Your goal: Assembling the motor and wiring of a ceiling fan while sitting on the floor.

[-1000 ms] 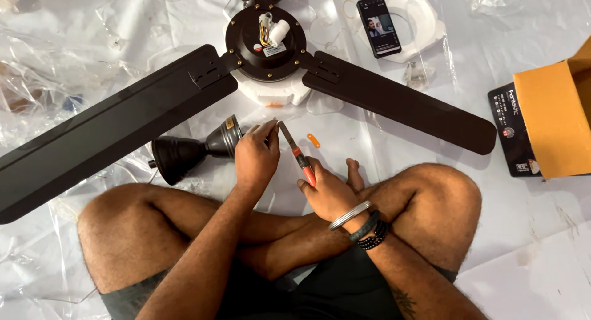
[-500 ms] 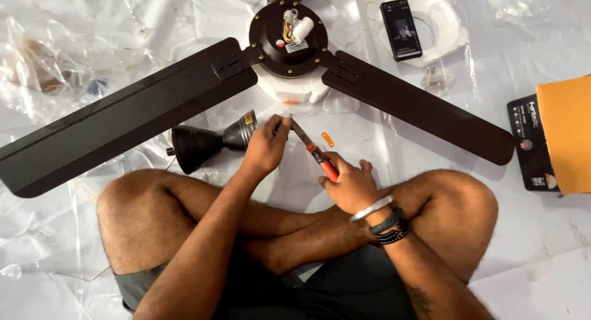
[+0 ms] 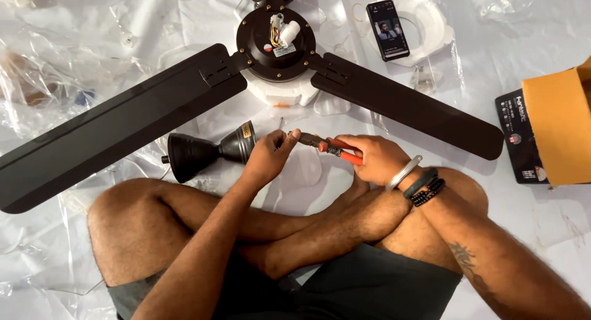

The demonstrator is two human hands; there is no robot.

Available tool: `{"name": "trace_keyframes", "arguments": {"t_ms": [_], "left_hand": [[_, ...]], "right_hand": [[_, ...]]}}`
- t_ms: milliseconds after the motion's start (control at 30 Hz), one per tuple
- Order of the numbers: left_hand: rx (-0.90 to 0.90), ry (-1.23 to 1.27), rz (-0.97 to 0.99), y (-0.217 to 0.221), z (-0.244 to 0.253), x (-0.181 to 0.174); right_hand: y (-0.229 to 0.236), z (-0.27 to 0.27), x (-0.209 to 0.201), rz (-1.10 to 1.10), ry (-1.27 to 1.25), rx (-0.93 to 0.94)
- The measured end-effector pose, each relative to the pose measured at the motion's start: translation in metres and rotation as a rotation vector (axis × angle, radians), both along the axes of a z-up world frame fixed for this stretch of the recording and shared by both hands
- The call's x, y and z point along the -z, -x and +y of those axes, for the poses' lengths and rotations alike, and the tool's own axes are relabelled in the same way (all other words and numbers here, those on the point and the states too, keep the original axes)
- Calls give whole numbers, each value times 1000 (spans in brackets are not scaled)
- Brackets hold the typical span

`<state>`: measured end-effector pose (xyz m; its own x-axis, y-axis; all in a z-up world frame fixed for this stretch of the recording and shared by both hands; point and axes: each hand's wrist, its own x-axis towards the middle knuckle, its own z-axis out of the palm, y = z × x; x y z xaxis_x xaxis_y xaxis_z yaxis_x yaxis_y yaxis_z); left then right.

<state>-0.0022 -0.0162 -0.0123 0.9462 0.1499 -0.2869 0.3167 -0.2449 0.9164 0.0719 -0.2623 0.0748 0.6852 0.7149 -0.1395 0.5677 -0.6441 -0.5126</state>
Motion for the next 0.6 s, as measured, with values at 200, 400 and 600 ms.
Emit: {"name": "trace_keyframes", "arguments": {"t_ms": [200, 400, 600], "left_hand": [[-51, -161, 38, 0, 0, -17], [-132, 8, -131, 8, -11, 9], [-131, 174, -174, 4, -17, 23]], "right_hand": [[4, 18, -26, -55, 179, 101], [0, 6, -14, -53, 219, 30], [2, 7, -23, -8, 248, 42]]}}
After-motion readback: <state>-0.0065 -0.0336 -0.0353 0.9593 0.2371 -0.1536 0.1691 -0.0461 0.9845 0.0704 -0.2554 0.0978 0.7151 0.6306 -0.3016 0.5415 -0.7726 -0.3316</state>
